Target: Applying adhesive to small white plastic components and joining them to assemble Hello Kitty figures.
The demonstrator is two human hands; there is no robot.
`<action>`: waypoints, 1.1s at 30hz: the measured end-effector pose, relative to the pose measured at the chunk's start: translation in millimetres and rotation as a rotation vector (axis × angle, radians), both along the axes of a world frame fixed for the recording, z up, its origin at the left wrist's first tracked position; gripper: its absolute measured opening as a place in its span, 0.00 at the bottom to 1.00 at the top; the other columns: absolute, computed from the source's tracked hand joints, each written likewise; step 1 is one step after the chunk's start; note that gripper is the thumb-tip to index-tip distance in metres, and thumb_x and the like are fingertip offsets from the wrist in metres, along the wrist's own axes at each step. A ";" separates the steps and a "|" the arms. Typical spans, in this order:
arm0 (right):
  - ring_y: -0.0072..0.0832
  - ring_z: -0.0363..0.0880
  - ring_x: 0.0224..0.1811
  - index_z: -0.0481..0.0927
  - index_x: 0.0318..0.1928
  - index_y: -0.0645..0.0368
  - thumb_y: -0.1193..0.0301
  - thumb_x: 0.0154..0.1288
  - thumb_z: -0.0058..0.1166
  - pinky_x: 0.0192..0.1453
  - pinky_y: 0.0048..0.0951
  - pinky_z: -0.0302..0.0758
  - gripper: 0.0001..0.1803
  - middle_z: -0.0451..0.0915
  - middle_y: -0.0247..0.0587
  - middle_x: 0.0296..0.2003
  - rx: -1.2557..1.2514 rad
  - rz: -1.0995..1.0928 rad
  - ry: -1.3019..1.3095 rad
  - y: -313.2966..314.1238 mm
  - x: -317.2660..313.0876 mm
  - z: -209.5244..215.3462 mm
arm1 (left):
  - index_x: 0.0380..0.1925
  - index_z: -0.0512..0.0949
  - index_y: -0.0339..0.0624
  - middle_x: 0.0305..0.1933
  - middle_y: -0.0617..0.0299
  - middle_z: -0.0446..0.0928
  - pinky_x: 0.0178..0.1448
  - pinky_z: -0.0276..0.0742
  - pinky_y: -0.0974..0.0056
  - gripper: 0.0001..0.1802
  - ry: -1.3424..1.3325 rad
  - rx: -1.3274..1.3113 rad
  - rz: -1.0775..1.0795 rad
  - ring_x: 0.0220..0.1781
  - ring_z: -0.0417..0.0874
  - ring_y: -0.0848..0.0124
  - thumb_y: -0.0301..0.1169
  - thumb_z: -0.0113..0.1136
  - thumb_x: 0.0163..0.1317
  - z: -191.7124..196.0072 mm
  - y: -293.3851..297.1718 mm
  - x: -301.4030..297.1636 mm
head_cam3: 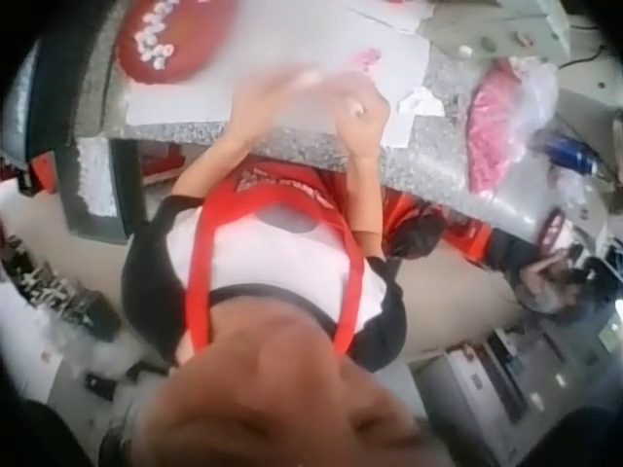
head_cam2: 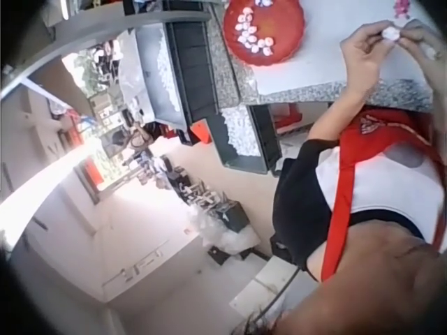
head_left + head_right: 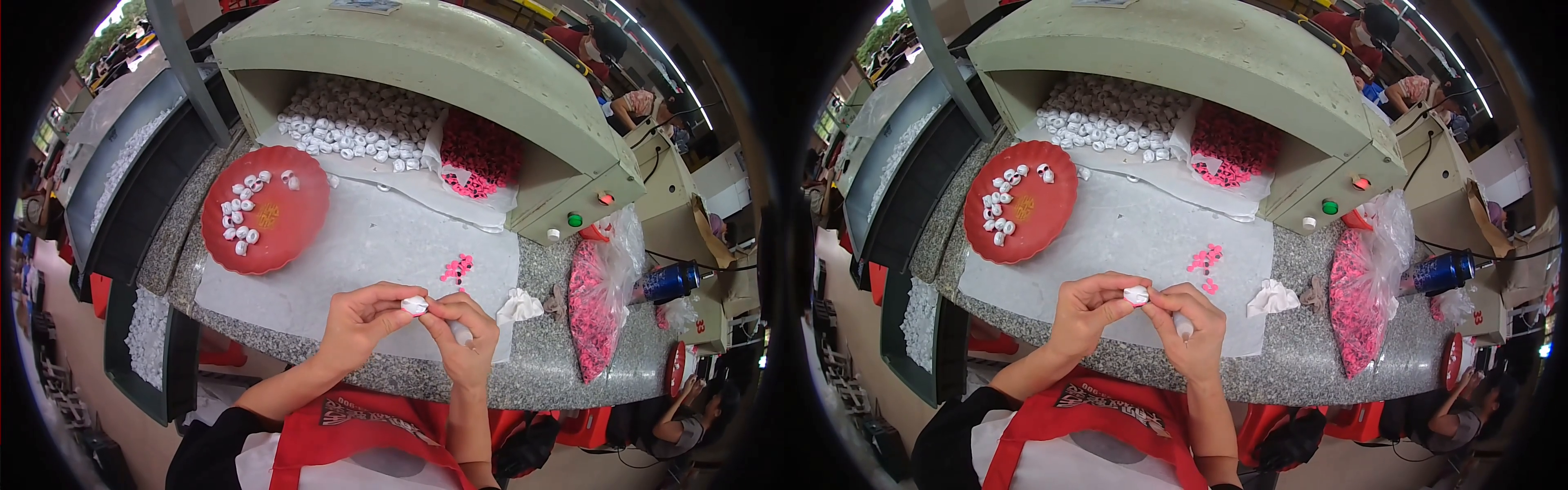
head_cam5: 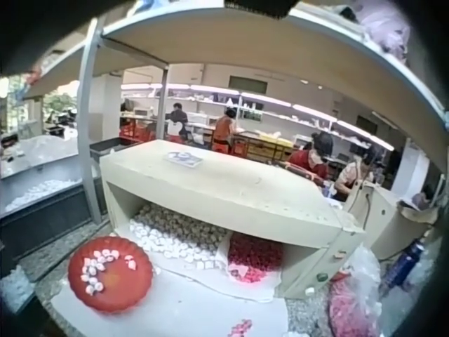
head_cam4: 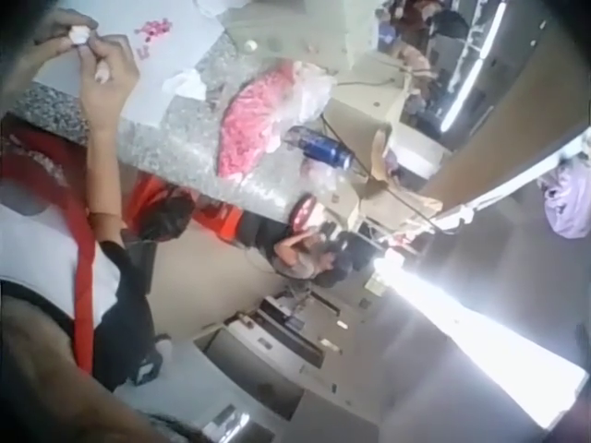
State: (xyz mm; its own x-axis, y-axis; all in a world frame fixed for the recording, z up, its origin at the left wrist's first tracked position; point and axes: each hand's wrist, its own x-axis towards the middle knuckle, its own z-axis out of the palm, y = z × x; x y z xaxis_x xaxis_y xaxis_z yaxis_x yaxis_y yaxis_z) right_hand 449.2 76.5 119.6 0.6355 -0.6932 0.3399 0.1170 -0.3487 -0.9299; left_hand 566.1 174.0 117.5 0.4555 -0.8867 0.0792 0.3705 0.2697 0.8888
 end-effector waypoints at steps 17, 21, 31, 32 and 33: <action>0.19 0.72 0.30 0.76 0.40 0.67 0.91 0.43 0.50 0.36 0.18 0.70 0.19 0.70 0.46 0.45 0.224 0.058 -0.120 13.7 0.4 5.9 | 0.45 0.71 0.29 0.45 0.54 0.73 0.53 0.71 0.69 0.16 0.055 -0.042 -0.027 0.48 0.75 0.70 0.15 0.50 0.55 3.6 5.7 -4.9; 0.19 0.71 0.31 0.77 0.39 0.67 0.90 0.44 0.50 0.36 0.18 0.70 0.18 0.70 0.46 0.46 0.228 0.063 -0.123 15.3 5.4 5.8 | 0.46 0.71 0.29 0.46 0.54 0.73 0.53 0.70 0.69 0.16 0.033 -0.045 -0.025 0.49 0.74 0.70 0.14 0.49 0.55 2.1 8.3 -0.6; 0.22 0.70 0.43 0.76 0.38 0.63 0.86 0.50 0.51 0.44 0.22 0.68 0.13 0.71 0.39 0.43 0.205 0.061 -0.173 4.1 10.7 -5.3 | 0.45 0.72 0.27 0.43 0.50 0.74 0.49 0.73 0.67 0.17 -0.033 0.073 0.140 0.44 0.77 0.67 0.14 0.49 0.52 -10.2 -6.5 -0.8; 0.22 0.70 0.43 0.76 0.37 0.63 0.85 0.50 0.51 0.45 0.22 0.68 0.12 0.70 0.39 0.43 0.210 0.072 -0.206 3.1 13.2 -11.3 | 0.46 0.71 0.26 0.44 0.50 0.74 0.49 0.73 0.66 0.17 -0.047 0.067 0.171 0.43 0.77 0.67 0.17 0.50 0.54 -14.5 -8.0 -0.1; 0.23 0.70 0.44 0.75 0.37 0.63 0.84 0.51 0.51 0.46 0.22 0.67 0.11 0.70 0.39 0.42 0.228 0.077 -0.203 1.8 12.7 -13.7 | 0.46 0.70 0.27 0.43 0.50 0.74 0.48 0.74 0.66 0.17 -0.060 0.061 0.174 0.43 0.77 0.68 0.18 0.50 0.54 -22.7 -8.9 -0.3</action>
